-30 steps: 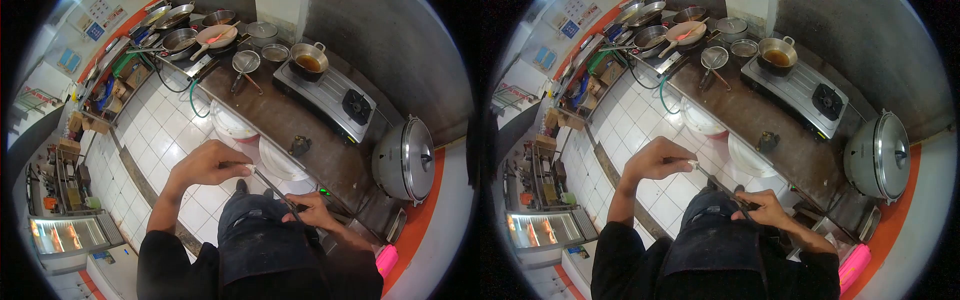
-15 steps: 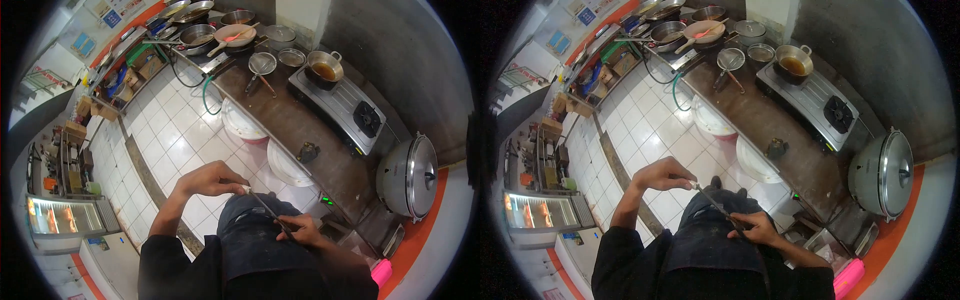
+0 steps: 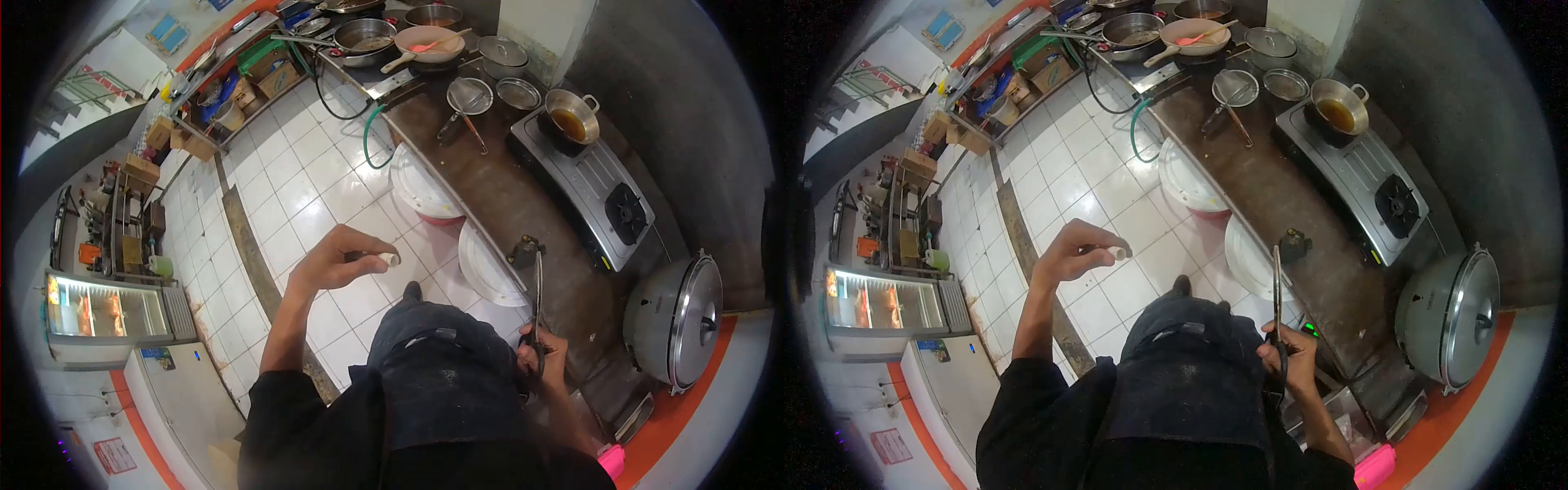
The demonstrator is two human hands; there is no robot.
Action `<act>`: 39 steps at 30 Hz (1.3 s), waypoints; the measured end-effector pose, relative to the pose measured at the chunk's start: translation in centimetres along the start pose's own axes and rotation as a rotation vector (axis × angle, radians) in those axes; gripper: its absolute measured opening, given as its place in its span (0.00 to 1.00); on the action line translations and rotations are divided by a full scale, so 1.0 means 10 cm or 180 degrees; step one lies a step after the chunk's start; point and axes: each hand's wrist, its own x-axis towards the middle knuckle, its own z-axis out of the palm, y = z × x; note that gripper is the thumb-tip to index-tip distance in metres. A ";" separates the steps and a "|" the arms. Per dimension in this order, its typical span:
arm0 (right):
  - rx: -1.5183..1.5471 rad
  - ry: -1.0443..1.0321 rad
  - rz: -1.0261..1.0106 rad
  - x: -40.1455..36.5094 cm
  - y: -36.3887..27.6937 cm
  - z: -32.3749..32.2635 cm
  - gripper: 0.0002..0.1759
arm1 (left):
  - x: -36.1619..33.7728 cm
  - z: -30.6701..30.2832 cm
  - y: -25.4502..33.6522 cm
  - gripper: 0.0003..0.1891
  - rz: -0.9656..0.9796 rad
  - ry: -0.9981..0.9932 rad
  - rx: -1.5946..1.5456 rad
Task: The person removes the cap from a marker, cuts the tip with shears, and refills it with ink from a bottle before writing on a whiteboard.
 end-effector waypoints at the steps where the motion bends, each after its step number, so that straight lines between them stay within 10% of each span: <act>1: -0.0279 0.0018 0.0059 0.03 -0.01 -0.03 0.24 | 0.00 0.00 0.00 0.13 -0.0057 0.0027 0.0058; 6: -0.2632 -0.0301 -0.1266 0.21 -0.40 -0.04 0.32 | 0.17 0.13 0.25 0.11 0.0238 0.0208 0.0900; 13: -0.3321 -0.0657 -0.1512 0.29 -1.09 0.20 0.34 | 0.33 0.27 0.55 0.16 0.0608 0.0351 0.1559; 39: -0.2741 -0.1183 -0.1335 0.29 -1.14 0.17 0.27 | 0.38 0.68 0.64 0.15 0.0694 0.1110 0.1716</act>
